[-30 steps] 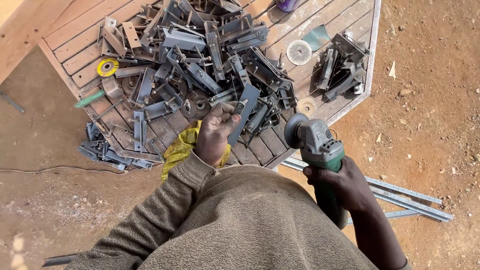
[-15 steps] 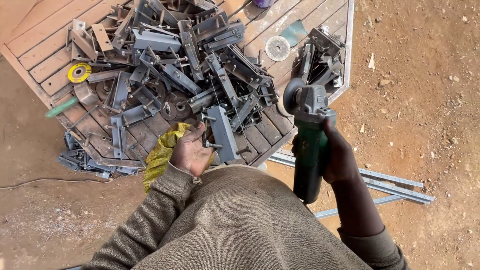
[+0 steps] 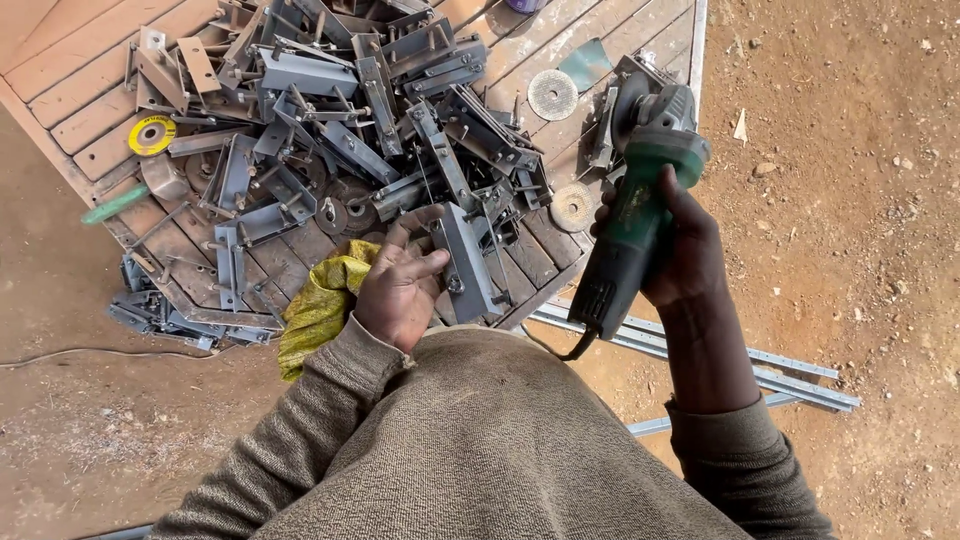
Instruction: Grinding the edges and surfaces of small metal brackets using a handheld angle grinder
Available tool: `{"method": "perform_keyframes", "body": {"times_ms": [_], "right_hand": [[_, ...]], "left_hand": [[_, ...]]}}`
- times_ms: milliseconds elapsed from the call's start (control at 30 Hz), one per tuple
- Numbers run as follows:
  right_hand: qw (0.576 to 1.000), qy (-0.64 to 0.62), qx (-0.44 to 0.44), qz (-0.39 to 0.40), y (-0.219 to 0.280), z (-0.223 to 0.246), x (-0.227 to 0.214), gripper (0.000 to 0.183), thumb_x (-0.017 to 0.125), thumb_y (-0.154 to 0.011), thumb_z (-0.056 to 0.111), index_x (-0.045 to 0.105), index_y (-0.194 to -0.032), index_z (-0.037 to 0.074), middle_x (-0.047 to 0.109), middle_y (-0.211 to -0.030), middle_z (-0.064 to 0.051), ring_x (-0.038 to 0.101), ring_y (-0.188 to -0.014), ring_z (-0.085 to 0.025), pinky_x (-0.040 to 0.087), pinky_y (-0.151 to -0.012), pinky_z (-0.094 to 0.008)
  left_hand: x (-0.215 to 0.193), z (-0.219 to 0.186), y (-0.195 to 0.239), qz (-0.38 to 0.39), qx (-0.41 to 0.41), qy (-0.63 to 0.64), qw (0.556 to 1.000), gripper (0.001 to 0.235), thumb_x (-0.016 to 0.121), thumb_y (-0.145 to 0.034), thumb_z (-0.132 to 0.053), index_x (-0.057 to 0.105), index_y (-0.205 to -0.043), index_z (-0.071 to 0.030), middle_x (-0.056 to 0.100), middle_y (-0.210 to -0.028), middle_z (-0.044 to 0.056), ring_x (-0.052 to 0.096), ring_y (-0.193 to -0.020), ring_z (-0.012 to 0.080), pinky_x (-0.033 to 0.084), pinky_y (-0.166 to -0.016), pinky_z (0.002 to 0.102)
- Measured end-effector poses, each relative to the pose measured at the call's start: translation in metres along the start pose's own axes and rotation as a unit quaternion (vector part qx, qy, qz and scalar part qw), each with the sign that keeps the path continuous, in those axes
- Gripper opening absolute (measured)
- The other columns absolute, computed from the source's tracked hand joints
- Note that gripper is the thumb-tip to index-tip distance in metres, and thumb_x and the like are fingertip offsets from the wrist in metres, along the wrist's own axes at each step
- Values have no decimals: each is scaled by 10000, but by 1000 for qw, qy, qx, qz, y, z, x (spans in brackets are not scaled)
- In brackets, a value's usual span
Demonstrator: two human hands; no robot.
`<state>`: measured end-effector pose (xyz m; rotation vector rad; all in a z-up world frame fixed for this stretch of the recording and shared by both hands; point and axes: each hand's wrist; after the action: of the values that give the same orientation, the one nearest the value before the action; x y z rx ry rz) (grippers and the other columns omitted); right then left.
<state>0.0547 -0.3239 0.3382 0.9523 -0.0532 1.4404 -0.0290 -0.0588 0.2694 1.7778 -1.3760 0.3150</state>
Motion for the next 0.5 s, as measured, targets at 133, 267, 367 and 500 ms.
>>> {"method": "perform_keyframes", "body": {"times_ms": [133,267,367,500], "right_hand": [[998,-63,17,-9,-14,3,5,464,750,-858,338,603,-1086,-39,694,-939,-182,742,-858,-305,621,-864,-472],[996,-75,25,-28,-32,-1,12,503,789,-829,305,553,-1120,-32,663,-943,-165,729,-848,-294,622,-855,-466],[994,-92,17,-53,-32,-7,26,524,816,-805,231,506,-1145,-19,642,-942,-169,721,-839,-293,627,-848,-456],[993,-98,27,-59,-34,-13,28,517,823,-800,157,497,-1169,-3,640,-967,-170,715,-848,-292,632,-843,-464]], "left_hand": [[21,15,7,35,51,-138,989,456,609,-808,115,716,-1205,-83,664,-1221,128,591,-995,149,528,-835,281],[49,15,26,72,119,-372,918,384,909,-759,-327,771,-1036,-99,452,-1124,131,493,-1192,273,399,-1090,406],[67,13,31,105,134,-390,905,492,944,-710,-342,752,-1063,-57,453,-1169,185,561,-1185,338,469,-1076,430],[67,26,29,88,153,-394,902,402,885,-770,-267,735,-1044,-13,471,-1177,205,593,-1166,368,527,-1021,418]]}}
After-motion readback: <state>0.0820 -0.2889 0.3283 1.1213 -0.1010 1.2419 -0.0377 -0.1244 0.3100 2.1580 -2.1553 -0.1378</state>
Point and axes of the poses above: each hand's wrist, its own y-axis away from the middle knuckle, its own x-axis out of the palm, z = x × y
